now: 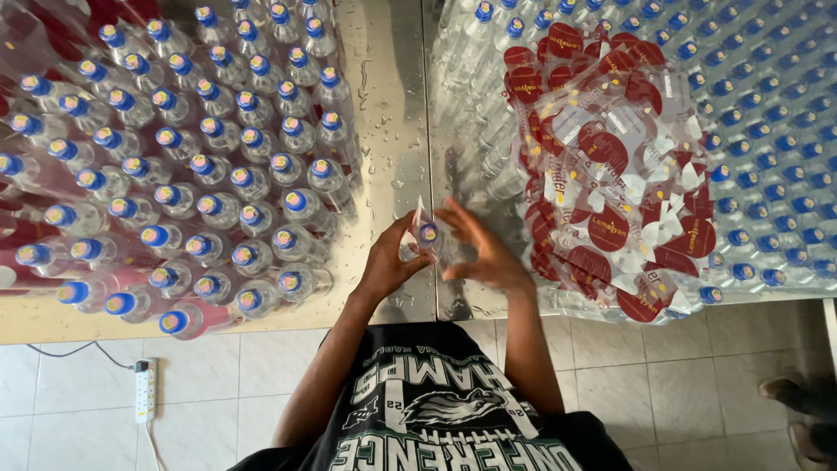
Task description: The person repeatedly picks up plastic water bottles from a table and wraps each one individually with a red and white plastic sleeve. The wrapped bottles are then placed into a growing stack on the right side of the table.
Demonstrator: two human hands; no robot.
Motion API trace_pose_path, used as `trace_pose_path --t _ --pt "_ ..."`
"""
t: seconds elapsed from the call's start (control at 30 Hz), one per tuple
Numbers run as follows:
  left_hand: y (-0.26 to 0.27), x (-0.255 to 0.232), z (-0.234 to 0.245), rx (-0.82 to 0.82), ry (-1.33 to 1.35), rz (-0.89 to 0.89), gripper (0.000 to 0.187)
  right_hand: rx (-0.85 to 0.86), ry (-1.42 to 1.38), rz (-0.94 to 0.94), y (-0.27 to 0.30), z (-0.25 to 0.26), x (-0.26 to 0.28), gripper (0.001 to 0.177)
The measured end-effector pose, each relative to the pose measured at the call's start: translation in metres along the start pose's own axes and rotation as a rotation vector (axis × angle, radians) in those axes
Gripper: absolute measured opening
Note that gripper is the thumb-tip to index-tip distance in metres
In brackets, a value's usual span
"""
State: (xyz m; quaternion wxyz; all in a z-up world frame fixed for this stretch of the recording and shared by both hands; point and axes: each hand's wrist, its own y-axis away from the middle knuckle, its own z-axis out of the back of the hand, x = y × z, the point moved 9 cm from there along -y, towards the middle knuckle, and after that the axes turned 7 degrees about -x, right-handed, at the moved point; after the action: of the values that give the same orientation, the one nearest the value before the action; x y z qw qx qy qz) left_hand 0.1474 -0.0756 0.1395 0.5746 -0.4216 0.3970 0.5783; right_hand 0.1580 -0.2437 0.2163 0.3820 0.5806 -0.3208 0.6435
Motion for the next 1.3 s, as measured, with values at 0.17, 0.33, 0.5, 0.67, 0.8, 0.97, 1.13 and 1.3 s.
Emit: trace_pose_path --t 0.17,0.33,0.5,0.67,0.8,0.97,1.13,1.3 --pt "0.002 0.019 -0.001 0.034 -0.066 -0.005 0.098 -0.232 0.033 0.129 0.000 -0.017 -0.052 0.109" --pt "0.003 -0.016 0.012 0.049 0.041 -0.027 0.102 -0.317 0.101 0.139 0.005 -0.016 -0.071 0.087" --pt "0.007 -0.003 0.014 -0.008 0.227 -0.110 0.077 -0.337 -0.040 0.142 0.005 -0.020 -0.076 0.079" --pt "0.007 -0.025 0.019 -0.073 0.256 -0.138 0.068 -0.351 0.039 0.206 0.005 -0.012 -0.078 0.089" --pt "0.009 0.006 0.012 -0.123 0.239 -0.159 0.069 -0.351 0.142 0.263 0.007 -0.022 -0.057 0.081" --pt "0.006 0.023 0.007 -0.105 0.203 -0.157 0.073 -0.364 0.039 0.177 0.001 -0.019 -0.115 0.069" --pt "0.006 0.006 0.013 -0.075 0.189 -0.181 0.076 -0.383 0.169 0.173 0.003 -0.021 -0.104 0.043" --pt "0.004 0.045 0.003 -0.072 0.214 -0.155 0.079 -0.408 0.049 0.179 0.009 -0.018 -0.096 0.098"
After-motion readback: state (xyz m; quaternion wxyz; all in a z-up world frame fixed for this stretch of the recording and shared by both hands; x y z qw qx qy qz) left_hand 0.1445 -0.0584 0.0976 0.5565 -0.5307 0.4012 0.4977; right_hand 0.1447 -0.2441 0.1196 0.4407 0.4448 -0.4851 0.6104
